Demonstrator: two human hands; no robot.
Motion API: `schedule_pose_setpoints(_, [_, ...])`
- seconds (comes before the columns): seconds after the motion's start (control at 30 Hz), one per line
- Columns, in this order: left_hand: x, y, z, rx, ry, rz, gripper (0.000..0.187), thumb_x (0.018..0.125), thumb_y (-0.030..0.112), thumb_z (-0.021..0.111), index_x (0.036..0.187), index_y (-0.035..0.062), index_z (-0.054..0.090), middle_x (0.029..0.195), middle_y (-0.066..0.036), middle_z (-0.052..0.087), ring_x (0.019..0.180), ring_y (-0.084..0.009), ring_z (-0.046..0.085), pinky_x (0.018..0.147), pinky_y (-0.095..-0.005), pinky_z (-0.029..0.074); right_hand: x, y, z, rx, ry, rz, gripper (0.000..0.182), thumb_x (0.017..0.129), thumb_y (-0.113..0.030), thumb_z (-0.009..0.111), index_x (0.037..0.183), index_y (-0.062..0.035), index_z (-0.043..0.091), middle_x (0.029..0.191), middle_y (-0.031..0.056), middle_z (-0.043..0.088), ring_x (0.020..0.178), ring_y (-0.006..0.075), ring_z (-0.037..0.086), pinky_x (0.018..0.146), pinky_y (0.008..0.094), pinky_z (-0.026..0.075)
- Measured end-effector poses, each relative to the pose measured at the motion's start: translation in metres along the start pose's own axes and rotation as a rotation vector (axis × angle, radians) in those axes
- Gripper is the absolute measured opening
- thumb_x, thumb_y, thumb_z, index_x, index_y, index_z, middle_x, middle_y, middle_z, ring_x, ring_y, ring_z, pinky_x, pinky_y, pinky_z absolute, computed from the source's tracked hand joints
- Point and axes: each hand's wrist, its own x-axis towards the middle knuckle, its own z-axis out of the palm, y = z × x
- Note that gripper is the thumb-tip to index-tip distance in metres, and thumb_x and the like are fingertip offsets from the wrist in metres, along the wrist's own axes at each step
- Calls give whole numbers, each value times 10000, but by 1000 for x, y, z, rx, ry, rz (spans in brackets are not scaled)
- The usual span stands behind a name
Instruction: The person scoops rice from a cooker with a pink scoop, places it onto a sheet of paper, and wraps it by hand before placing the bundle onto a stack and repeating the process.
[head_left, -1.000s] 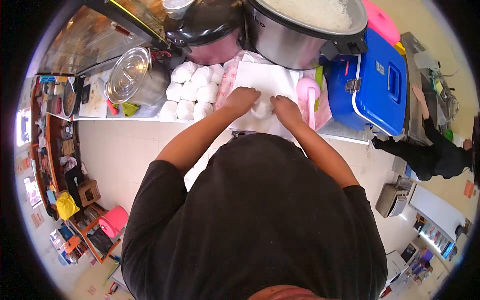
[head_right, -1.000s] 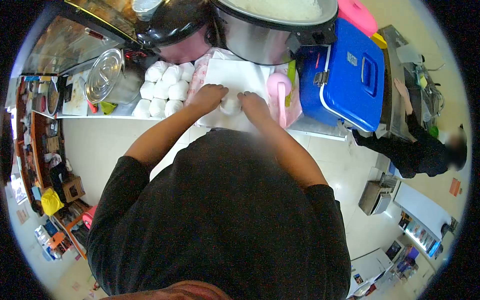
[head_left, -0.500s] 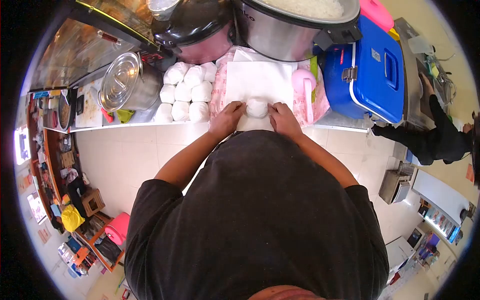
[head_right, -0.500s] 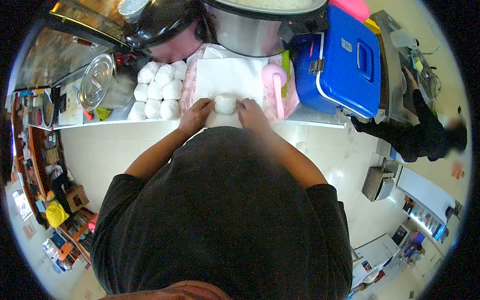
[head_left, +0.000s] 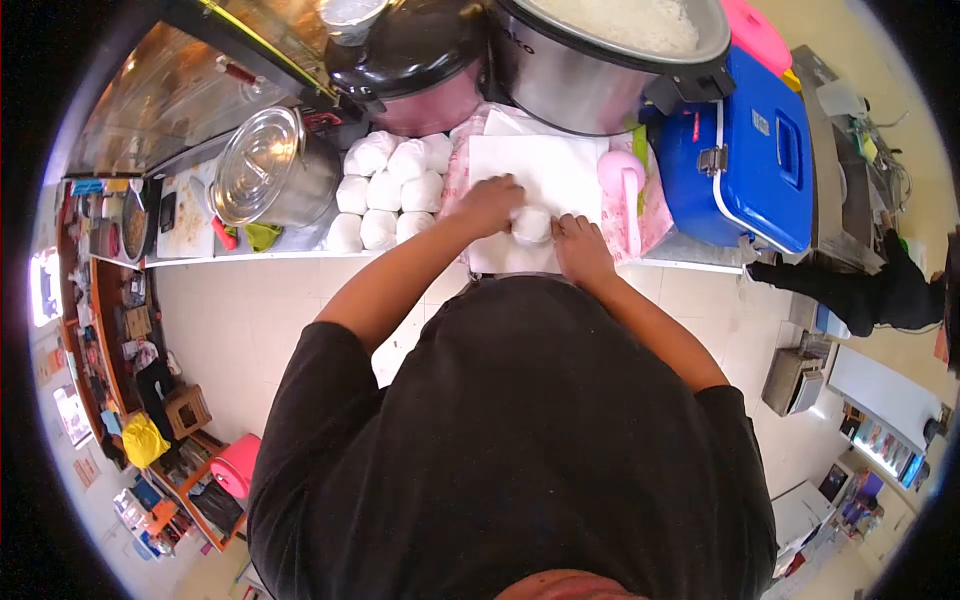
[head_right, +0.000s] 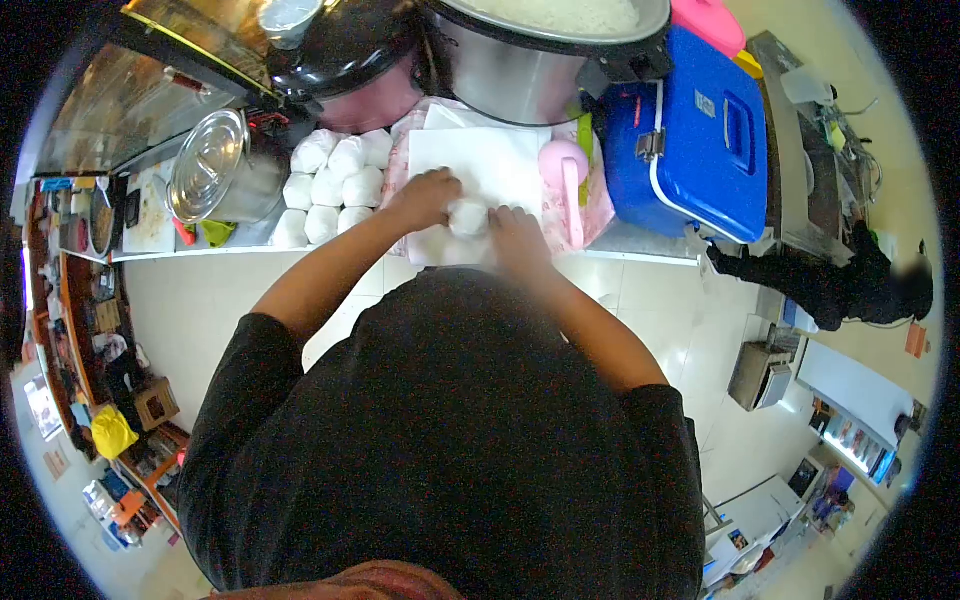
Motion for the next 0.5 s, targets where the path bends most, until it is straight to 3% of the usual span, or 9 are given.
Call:
schedule_pose_setpoints(0.07, [10,-1,0,-12,-111,170,537,724,168,862,1172,59,587,1198,-178,632,1103,-399,645,942,-471,525,-1,2,-13,49,15,-34,528,876,-194,694,1346,31,611,1280,165,585,1192,335,563,991,391,469])
schedule_pose_setpoints(0.1, [5,7,-14,-284,-211,44,490,762,88,833,1181,52,580,1204,-164,652,1139,-335,657,975,-427,517,-2,1,-19,116,110,-44,543,885,-195,706,1366,28,589,1319,166,574,1231,330,553,1032,393,450])
schedule_pose_setpoints(0.17, [-10,17,-27,-612,-140,6,450,796,34,801,1188,44,580,1190,-132,661,1158,-264,650,985,-398,510,-4,-2,-27,253,293,-66,579,903,-197,732,1406,21,543,1398,167,551,1310,320,533,1115,398,410])
schedule_pose_setpoints(0.23, [-25,24,-25,-956,-42,26,441,842,-22,768,1239,34,584,1179,-74,655,1176,-156,613,1004,-354,494,2,-14,-27,847,292,100,609,933,-185,738,1446,16,479,1433,154,529,1354,286,507,1158,401,378])
schedule_pose_setpoints(0.27, [-32,31,-22,-1037,16,5,465,839,-18,779,1258,32,583,1188,-75,653,1166,-155,613,1005,-353,493,6,-22,-26,1143,280,189,626,948,-180,741,1466,13,446,1450,148,518,1377,269,494,1180,403,362])
schedule_pose_setpoints(0.33, [-45,50,-28,-1191,142,-26,515,834,-10,800,1298,28,580,1207,-77,650,1147,-154,613,1007,-349,490,17,-37,-45,1396,233,255,671,944,-158,771,1485,-9,402,1384,113,554,1285,202,544,1127,386,428])
schedule_pose_setpoints(0.37, [-51,53,-27,-1269,247,37,653,804,56,858,1388,60,567,1298,-86,625,1201,-183,607,1044,-366,477,24,-43,-53,1532,200,284,660,941,-156,773,1477,-12,414,1364,109,569,1259,198,562,1105,378,447])
schedule_pose_setpoints(0.47, [-82,72,-76,-787,458,-9,756,768,120,899,1439,89,552,1396,-103,579,1304,-236,583,1113,-401,449,36,-62,-74,1893,-6,291,614,935,-306,779,1410,-32,504,1255,76,636,1138,195,634,985,357,520])
schedule_pose_setpoints(0.5, [-86,72,-84,-799,453,29,852,728,165,920,1481,111,525,1444,-116,548,1357,-296,558,1139,-435,434,38,-68,-77,1977,-104,262,613,931,-353,775,1394,-39,523,1242,73,643,1129,199,642,961,353,529])
